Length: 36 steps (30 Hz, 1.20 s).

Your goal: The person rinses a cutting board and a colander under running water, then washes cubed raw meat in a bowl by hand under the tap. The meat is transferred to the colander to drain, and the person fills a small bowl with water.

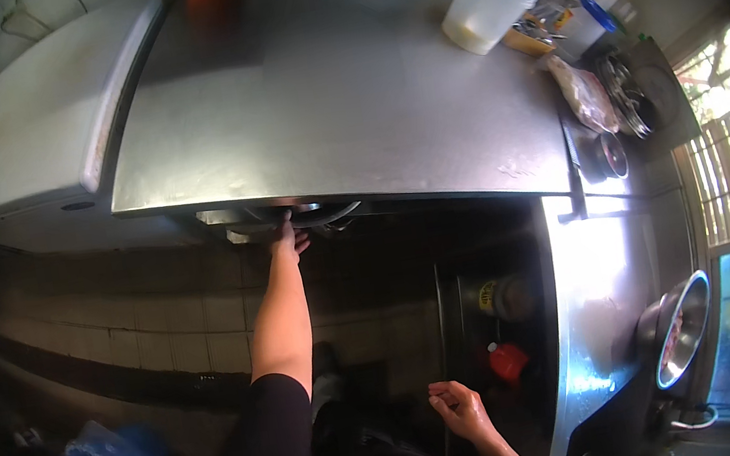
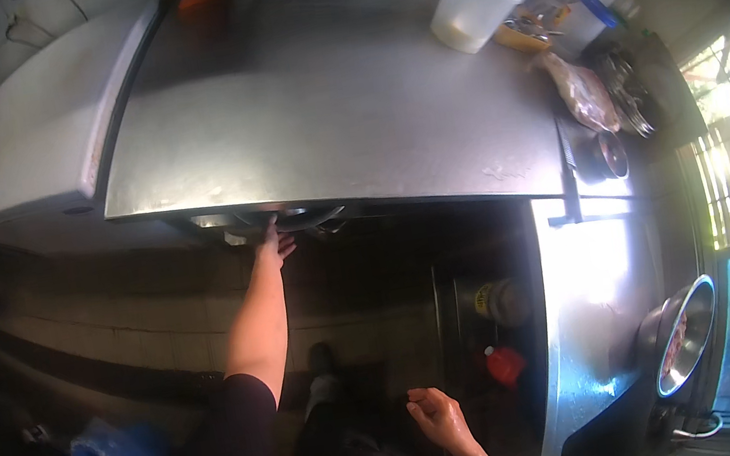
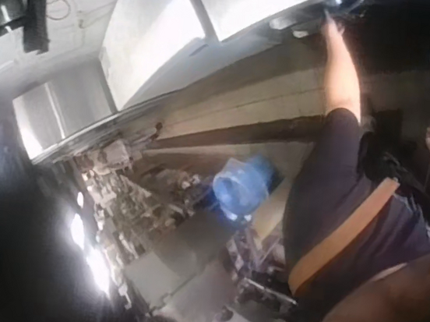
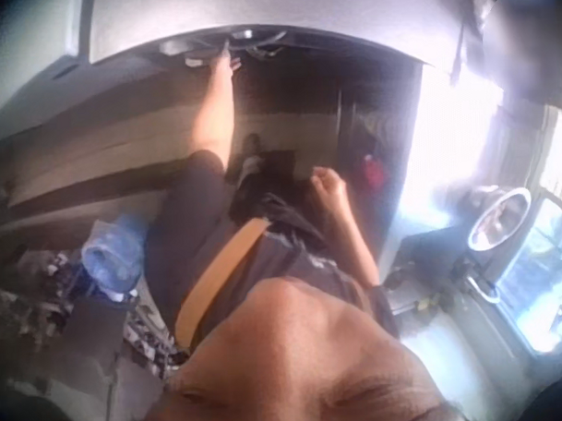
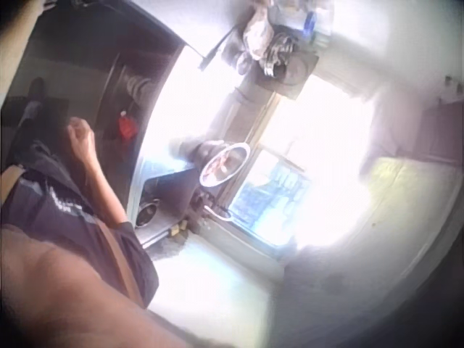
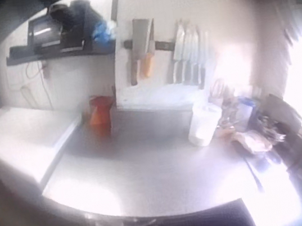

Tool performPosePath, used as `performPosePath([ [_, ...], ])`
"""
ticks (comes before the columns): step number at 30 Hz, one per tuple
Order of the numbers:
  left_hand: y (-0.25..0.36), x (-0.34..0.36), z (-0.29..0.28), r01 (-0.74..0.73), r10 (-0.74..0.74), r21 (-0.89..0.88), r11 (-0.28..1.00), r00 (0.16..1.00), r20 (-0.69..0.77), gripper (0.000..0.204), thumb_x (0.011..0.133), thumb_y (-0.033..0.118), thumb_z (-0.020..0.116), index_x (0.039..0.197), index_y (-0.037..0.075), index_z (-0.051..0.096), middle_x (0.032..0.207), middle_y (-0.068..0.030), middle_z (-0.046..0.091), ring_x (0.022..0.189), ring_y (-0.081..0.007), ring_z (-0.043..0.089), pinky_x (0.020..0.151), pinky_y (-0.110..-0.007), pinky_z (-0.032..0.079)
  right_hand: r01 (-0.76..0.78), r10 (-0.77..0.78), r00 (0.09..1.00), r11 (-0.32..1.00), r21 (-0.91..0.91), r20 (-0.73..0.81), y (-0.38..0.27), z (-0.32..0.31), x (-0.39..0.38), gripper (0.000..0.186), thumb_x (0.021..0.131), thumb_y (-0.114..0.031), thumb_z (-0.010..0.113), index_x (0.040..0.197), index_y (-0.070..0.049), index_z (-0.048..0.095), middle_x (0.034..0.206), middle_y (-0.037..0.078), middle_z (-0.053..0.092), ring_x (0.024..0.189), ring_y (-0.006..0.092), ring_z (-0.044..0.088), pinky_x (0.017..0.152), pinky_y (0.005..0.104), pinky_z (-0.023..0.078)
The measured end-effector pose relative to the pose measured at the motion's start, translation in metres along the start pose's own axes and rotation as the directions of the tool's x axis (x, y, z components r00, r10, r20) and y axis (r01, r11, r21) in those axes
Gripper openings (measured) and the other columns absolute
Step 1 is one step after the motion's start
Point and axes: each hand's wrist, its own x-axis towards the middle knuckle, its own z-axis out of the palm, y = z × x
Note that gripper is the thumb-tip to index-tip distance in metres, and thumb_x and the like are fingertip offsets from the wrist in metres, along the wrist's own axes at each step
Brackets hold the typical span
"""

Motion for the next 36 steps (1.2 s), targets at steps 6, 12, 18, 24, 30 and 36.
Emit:
performPosePath([
  [6, -0.037, 0.033, -0.006, -0.098, 0.132, -0.244, 0.965, 0.983, 0.127, 0.031, 0.099, 0.025, 0.046, 0.121, 0.004, 0.051, 0.111, -0.0109, 0.057, 0.092, -0.0252, 0.063, 0.067, -0.036, 0.062, 0.142, -0.129, 0.987, 0.978, -0.151, 0.092, 0.006, 0.015, 0.083, 0.014, 0.083, -0.009, 0.068, 0.093, 0.000, 0.066, 0.088, 0.013, 0.069, 0.077, 0.0196, 0.068, 0.064, 0.0307, 0.053],
  [12, -0.057, -0.057, -0.048, -0.063, 0.087, -0.251, 0.966, 0.992, 0.088, 0.020, 0.085, 0.013, 0.054, 0.099, -0.001, 0.055, 0.093, -0.0118, 0.062, 0.078, -0.0241, 0.066, 0.059, -0.036, 0.061, 0.139, -0.138, 0.986, 0.990, -0.006, 0.091, -0.055, 0.043, 0.191, 0.023, 0.091, -0.013, 0.061, 0.108, 0.002, 0.063, 0.093, 0.010, 0.067, 0.082, 0.0152, 0.065, 0.071, 0.0272, 0.052],
  [18, -0.097, -0.078, -0.074, -0.075, 0.085, -0.323, 0.943, 0.996, 0.015, 0.020, 0.085, 0.012, 0.054, 0.099, -0.001, 0.055, 0.093, -0.0118, 0.062, 0.076, -0.0244, 0.067, 0.059, -0.037, 0.060, -0.126, 0.084, 0.986, 0.942, 0.310, 0.145, -0.094, 0.092, 0.285, 0.034, 0.095, -0.019, 0.054, 0.121, 0.003, 0.054, 0.104, 0.014, 0.065, 0.090, 0.0220, 0.066, 0.076, 0.0310, 0.052],
  [24, -0.111, -0.078, -0.075, -0.066, 0.085, -0.328, 0.942, 0.995, 0.044, 0.024, 0.085, 0.012, 0.055, 0.105, -0.002, 0.054, 0.095, -0.0124, 0.062, 0.077, -0.0243, 0.067, 0.058, -0.037, 0.061, -0.519, 0.339, 0.854, 0.593, 0.616, 0.394, -0.091, 0.120, 0.333, 0.030, 0.094, -0.022, 0.052, 0.112, 0.002, 0.048, 0.096, 0.017, 0.061, 0.082, 0.0275, 0.060, 0.071, 0.0412, 0.052],
  [30, -0.108, -0.083, -0.081, -0.072, 0.093, -0.317, 0.946, 0.994, 0.051, 0.027, 0.094, 0.018, 0.054, 0.108, -0.004, 0.051, 0.098, -0.0119, 0.057, 0.077, -0.0228, 0.066, 0.057, -0.036, 0.061, -0.301, 0.119, 0.949, 0.619, 0.725, 0.292, -0.132, 0.109, 0.348, 0.026, 0.093, -0.013, 0.041, 0.113, 0.000, 0.051, 0.092, 0.014, 0.058, 0.077, 0.0244, 0.057, 0.067, 0.0365, 0.048],
  [36, -0.106, -0.080, -0.084, -0.031, 0.066, -0.299, 0.954, 0.992, 0.106, 0.025, 0.094, 0.016, 0.053, 0.112, -0.002, 0.049, 0.100, -0.0116, 0.056, 0.078, -0.0221, 0.065, 0.057, -0.035, 0.061, -0.228, 0.113, 0.970, 0.725, 0.650, 0.214, -0.149, 0.097, 0.353, 0.028, 0.095, -0.015, 0.047, 0.115, 0.001, 0.058, 0.099, 0.015, 0.061, 0.083, 0.0236, 0.059, 0.070, 0.0349, 0.050],
])
